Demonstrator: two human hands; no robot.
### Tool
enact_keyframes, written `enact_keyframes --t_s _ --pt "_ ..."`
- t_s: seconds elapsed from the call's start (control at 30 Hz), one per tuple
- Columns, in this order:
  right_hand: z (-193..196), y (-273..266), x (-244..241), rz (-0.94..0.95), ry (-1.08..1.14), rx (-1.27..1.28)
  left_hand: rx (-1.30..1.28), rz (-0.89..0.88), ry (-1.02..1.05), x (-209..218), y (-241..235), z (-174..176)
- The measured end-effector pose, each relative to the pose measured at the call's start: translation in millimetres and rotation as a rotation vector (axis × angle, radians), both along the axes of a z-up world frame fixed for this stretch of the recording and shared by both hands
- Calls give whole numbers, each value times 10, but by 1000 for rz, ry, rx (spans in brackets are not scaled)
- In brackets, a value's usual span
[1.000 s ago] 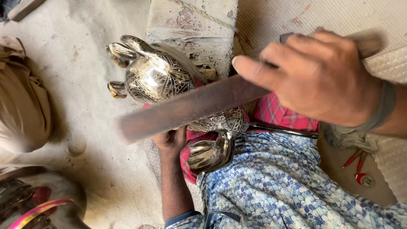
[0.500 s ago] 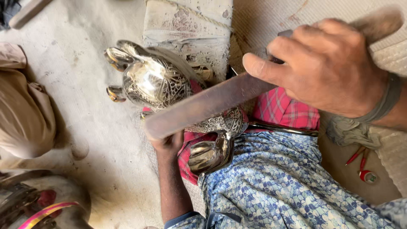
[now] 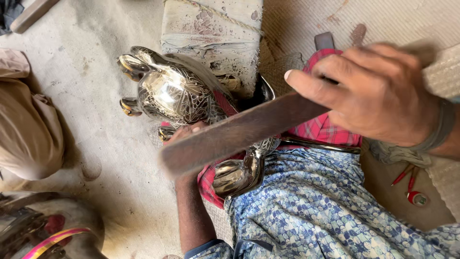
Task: The person uses a small chisel and a wooden mallet to engrave intricate patterns onto a silver-colored metal vessel shaped like an animal. They repeatedly tap the chisel to create fine lines on the surface.
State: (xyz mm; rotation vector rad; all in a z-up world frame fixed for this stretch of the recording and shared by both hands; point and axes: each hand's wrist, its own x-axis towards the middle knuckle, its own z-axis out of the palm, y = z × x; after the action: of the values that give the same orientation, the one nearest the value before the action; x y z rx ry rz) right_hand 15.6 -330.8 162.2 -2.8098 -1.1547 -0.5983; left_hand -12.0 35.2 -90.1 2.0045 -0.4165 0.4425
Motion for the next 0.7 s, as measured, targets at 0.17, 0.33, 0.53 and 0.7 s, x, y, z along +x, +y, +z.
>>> enact_keyframes --t_s 0.17,0.33,0.53,0.7 --pt "24 -35 -230 -83 -128 -196 390 168 517 109 7 194" --pt "-202 -187 -383 -224 -71 -315 28 -122 -89 86 32 185" --pt "-1046 -799 -534 -683 870 352 -864 459 -111 382 678 -109" --pt "-1819 -1098 -1077 -408 1212 957 -849 609 511 802 1043 -930"
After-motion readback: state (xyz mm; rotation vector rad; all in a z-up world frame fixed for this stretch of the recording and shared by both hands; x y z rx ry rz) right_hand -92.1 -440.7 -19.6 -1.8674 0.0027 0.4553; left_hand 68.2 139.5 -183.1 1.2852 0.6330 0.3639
